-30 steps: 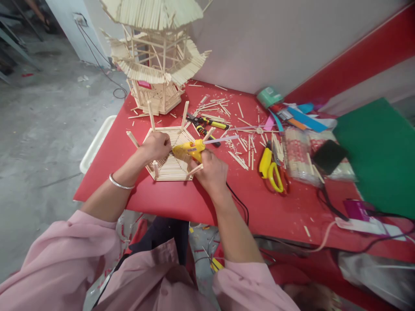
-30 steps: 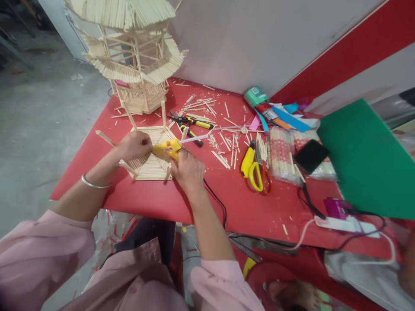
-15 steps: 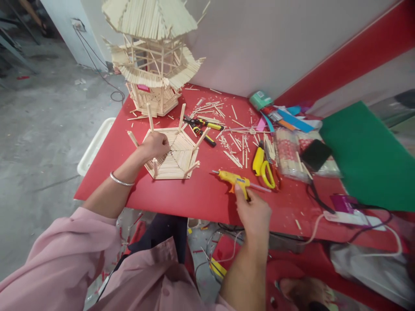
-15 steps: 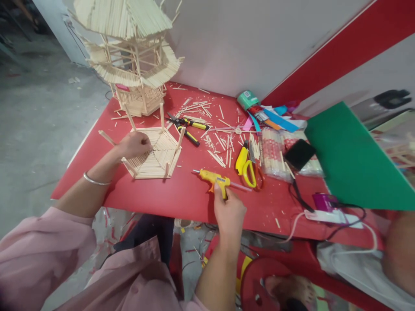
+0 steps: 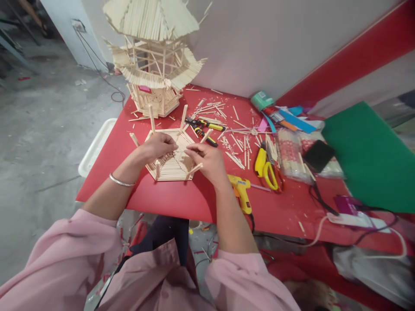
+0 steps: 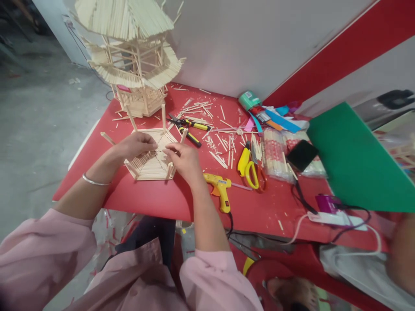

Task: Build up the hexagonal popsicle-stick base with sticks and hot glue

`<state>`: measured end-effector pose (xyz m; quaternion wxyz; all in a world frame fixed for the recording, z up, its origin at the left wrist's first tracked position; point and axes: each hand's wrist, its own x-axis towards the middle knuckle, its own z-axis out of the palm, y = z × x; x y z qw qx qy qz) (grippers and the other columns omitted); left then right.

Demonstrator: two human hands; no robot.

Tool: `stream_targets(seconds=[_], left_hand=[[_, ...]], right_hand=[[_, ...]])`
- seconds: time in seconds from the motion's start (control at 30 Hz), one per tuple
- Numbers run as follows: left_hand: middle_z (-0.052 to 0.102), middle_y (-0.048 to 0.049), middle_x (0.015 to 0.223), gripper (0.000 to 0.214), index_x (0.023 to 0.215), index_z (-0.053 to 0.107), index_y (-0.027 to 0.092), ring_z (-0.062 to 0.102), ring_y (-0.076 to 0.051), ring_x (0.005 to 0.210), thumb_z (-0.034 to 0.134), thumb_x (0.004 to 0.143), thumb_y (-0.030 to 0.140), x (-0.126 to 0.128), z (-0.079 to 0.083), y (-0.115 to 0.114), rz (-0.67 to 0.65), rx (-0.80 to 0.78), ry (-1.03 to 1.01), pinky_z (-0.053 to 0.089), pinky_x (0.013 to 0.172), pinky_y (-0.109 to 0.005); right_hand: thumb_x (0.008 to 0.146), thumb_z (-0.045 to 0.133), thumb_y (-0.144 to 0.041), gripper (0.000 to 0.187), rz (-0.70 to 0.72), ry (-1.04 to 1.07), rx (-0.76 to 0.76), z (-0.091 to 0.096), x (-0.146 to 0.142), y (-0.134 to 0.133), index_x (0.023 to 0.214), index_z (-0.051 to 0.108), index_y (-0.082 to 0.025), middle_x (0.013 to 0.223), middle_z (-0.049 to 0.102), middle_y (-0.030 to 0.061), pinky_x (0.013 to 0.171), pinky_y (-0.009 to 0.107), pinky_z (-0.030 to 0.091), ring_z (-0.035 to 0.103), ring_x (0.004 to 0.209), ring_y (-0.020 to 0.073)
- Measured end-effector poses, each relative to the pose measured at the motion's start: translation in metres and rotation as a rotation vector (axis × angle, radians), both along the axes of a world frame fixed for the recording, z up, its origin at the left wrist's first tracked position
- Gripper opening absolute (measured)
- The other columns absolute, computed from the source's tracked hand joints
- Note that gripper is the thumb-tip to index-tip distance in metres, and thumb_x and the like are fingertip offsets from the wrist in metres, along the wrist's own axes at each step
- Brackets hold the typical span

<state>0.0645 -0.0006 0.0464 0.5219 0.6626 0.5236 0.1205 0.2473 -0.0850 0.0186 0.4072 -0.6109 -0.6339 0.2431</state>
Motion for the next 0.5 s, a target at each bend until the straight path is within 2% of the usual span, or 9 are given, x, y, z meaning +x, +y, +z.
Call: stream_targets(seconds=[0.1, 0.2, 0.5], left_hand=[[0.050, 0.0049, 0.054, 0.023, 0.069, 0.060, 0.016, 0.038, -0.004, 0.044, 0.067, 0.091, 0.019, 0.001, -0.001, 0.000, 0.027, -0.072, -0.063, 0.035, 0.053, -0.025], [0.048, 0.0052, 0.052, 0.029, 0.065, 0.055, 0.017, 0.039, -0.004, 0.043, 0.065, 0.093, 0.017, 0.003, -0.001, -0.002, 0.053, -0.101, -0.109, 0.034, 0.052, -0.025], [0.051, 0.0027, 0.050, 0.034, 0.059, 0.054, 0.016, 0.042, -0.005, 0.043, 0.065, 0.091, 0.017, 0.003, 0.000, -0.002, 0.095, -0.128, -0.162, 0.041, 0.054, -0.027]], right_hand=[[0.091, 0.070, -0.034, 0.018, 0.092, -0.058, -0.005, -0.009, -0.006, 0.015, 0.096, 0.080, -0.020, 0.086, 0.078, 0.0056, 0.068, 0.030, 0.053, 0.070, 0.073, 0.0187], [0.092, 0.068, -0.033, 0.017, 0.082, -0.090, 0.032, -0.013, -0.009, 0.017, 0.095, 0.080, -0.021, 0.088, 0.078, 0.0061, 0.068, 0.030, 0.052, 0.070, 0.074, 0.0187], [0.096, 0.063, -0.026, 0.017, 0.120, -0.270, 0.101, -0.008, -0.017, 0.021, 0.096, 0.079, -0.019, 0.089, 0.076, 0.0065, 0.071, 0.028, 0.049, 0.067, 0.076, 0.0177]])
